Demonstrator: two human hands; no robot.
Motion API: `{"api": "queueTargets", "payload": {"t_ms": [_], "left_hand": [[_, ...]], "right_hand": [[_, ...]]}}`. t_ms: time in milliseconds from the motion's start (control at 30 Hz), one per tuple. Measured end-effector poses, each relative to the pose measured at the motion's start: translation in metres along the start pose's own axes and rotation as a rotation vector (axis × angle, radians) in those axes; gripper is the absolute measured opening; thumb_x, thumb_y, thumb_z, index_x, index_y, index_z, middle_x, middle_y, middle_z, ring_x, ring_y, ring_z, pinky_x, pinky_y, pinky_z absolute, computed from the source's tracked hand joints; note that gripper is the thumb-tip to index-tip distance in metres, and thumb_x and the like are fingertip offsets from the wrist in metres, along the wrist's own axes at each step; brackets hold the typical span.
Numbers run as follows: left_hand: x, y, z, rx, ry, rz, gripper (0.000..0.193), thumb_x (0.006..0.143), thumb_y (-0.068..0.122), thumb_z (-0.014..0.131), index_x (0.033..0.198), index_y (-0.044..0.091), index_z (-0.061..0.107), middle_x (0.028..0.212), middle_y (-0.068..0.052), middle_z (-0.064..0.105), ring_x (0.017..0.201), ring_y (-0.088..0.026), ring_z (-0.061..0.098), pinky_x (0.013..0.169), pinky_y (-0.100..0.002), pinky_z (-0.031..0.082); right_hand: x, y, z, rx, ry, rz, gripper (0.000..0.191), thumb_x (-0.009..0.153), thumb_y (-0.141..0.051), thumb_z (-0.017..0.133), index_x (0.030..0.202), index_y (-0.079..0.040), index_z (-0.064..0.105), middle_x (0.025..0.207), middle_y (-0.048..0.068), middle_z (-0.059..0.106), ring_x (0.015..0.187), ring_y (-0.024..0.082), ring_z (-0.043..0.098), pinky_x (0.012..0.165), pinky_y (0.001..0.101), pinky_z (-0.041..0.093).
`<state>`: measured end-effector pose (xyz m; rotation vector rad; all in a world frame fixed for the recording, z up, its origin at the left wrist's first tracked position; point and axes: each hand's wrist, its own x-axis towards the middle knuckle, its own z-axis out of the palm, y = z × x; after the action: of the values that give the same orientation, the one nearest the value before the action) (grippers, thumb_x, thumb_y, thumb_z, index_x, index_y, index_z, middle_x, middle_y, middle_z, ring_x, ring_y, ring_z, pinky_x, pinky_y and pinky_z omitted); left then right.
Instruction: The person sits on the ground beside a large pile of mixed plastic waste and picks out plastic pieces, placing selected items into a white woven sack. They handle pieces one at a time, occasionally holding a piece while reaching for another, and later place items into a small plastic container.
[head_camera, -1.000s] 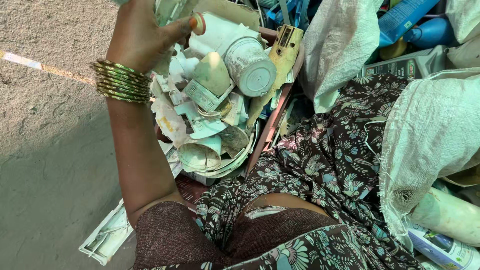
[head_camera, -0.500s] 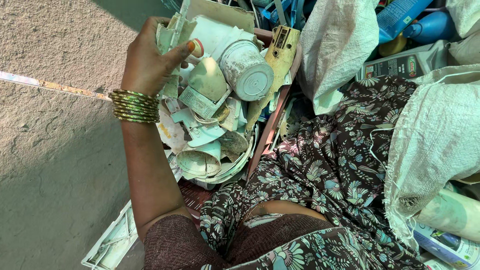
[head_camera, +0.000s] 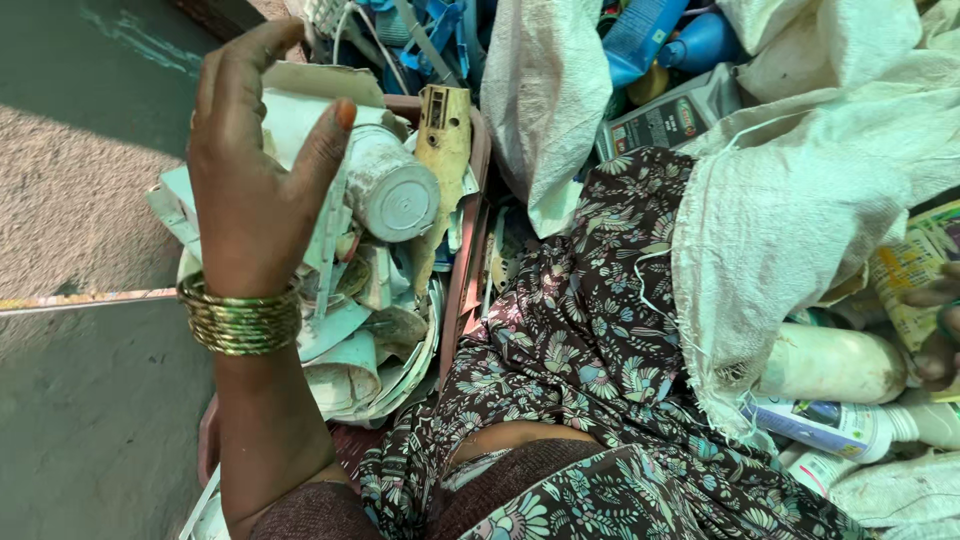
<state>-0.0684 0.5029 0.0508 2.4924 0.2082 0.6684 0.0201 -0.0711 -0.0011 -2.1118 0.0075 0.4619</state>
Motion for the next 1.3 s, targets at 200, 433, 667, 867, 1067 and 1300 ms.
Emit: {"api": "queueTargets", "payload": {"t_ms": [200, 433, 667, 867, 1067, 1300], "left_hand": [[-0.04, 0.12, 0.12, -1.315, -0.699, -0.195, 0.06, 0.104, 0.056, 0.061, 0.142, 0.01, 0.06, 0.13, -0.011, 0.072, 0.105, -0.015, 0.075, 0.092, -0.028, 0.067], [-0.11, 0.142, 0.208, -1.859, -1.154, -0.639, 0.071, 0.106, 0.068, 0.041, 0.134, 0.006, 0.062, 0.104, -0.015, 0.078, 0.062, -0.009, 0.069, 0.046, -0.02, 0.053], [-0.068, 0.112, 0.183, -1.651, -0.766, -0.512, 0.038, 0.105, 0.033, 0.061, 0.129, 0.002, 0.061, 0.107, -0.013, 0.073, 0.066, -0.004, 0.06, 0.05, -0.019, 0.046], [0.0, 0.081, 0.185, -1.718, -0.262, -0.521, 0.035, 0.102, 0.01, 0.056, 0.136, 0.002, 0.052, 0.129, -0.017, 0.067, 0.1, -0.021, 0.07, 0.081, -0.035, 0.061], [0.079, 0.051, 0.249, -1.657, -0.348, -0.464, 0.059, 0.103, 0.021, 0.062, 0.154, 0.007, 0.039, 0.151, -0.02, 0.047, 0.136, -0.033, 0.052, 0.112, -0.054, 0.049], [0.186, -0.016, 0.329, -1.501, -0.461, -0.404, 0.106, 0.097, 0.062, 0.058, 0.166, 0.012, -0.005, 0.173, -0.023, -0.016, 0.161, -0.039, -0.017, 0.123, -0.074, 0.003]], "right_hand": [[-0.025, -0.027, 0.016, -0.12, -0.172, -0.146, 0.031, 0.105, -0.015, 0.059, 0.131, 0.0, 0.067, 0.11, 0.022, 0.066, 0.071, 0.022, 0.066, 0.065, 0.0366, 0.056], [-0.035, -0.038, 0.059, -0.16, -0.31, -0.356, 0.048, 0.093, -0.022, 0.058, 0.137, -0.004, 0.05, 0.147, 0.025, 0.055, 0.086, 0.022, 0.076, 0.075, 0.0339, 0.063], [-0.041, -0.056, 0.05, -0.218, -0.25, -0.42, 0.038, 0.099, -0.016, 0.057, 0.136, -0.006, 0.054, 0.14, 0.022, 0.062, 0.1, 0.024, 0.074, 0.094, 0.0369, 0.058], [-0.063, -0.097, 0.031, -0.325, -0.165, -0.386, 0.04, 0.09, -0.012, 0.068, 0.13, -0.01, 0.067, 0.123, 0.008, 0.072, 0.09, 0.014, 0.074, 0.073, 0.0267, 0.061], [-0.079, -0.107, 0.013, -0.318, -0.101, -0.363, 0.04, 0.087, -0.009, 0.072, 0.127, -0.01, 0.07, 0.119, 0.006, 0.071, 0.087, 0.013, 0.069, 0.069, 0.0251, 0.058], [-0.094, -0.109, -0.003, -0.404, 0.01, -0.542, 0.039, 0.089, -0.013, 0.071, 0.127, -0.014, 0.067, 0.121, 0.001, 0.072, 0.098, 0.014, 0.072, 0.084, 0.0289, 0.056]]}}
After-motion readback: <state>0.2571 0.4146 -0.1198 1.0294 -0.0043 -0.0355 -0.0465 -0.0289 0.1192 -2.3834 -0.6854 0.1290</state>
